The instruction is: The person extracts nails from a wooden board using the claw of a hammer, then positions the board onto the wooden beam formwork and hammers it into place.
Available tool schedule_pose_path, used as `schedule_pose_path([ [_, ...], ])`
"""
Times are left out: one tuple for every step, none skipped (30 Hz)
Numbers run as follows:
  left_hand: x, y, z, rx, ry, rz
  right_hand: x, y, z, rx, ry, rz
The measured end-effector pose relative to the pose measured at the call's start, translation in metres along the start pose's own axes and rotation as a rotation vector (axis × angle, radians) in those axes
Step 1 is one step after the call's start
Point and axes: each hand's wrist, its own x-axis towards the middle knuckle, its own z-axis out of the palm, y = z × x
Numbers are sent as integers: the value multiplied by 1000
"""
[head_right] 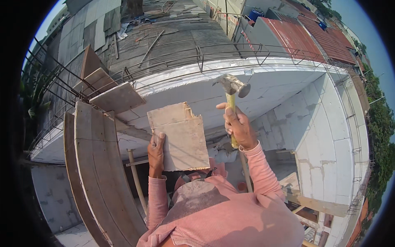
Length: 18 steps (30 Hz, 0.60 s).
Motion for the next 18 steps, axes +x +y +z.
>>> schedule_pose_path([
  [-2,-2,-3,3,11,-17,0,-8,2,-151,36,48],
  [-3,-6,-8,57,7,20,-4,-10,5,-302,69,95],
  [-2,-8,-9,108,-1,67,-5,-2,7,-268,70,140],
  [-6,-9,-8,109,6,61,-9,5,9,-268,64,148],
  [-10,-10,-5,97,49,61,-14,12,11,-143,75,228],
  [-12,-11,-4,88,91,64,-16,18,15,-14,87,305],
  [-14,-15,-5,91,95,62,-15,22,20,-30,90,306],
  [-14,-22,-6,78,116,62,-15,27,24,-28,87,308],
  [-17,-25,-5,63,138,59,-17,32,25,-32,89,332],
  [-19,-26,-5,63,140,55,-19,36,27,-36,91,356],
  [-21,-26,-5,124,121,60,-21,38,31,-15,84,367],
  [-22,-25,-5,185,101,64,-22,39,33,-16,84,370],
  [-26,-26,-4,185,101,60,-23,39,36,-39,87,387],
  [-30,-28,-3,171,115,126,-23,38,36,-62,89,403],
  [-34,-28,-3,157,127,189,-24,37,35,-63,93,407],
  [-36,-27,-2,157,126,183,-24,36,33,-83,73,418],
  [-38,-24,-2,171,135,202,-24,35,30,-103,53,429],
  [-40,-23,-1,185,148,221,-24,34,27,-105,52,435],
])
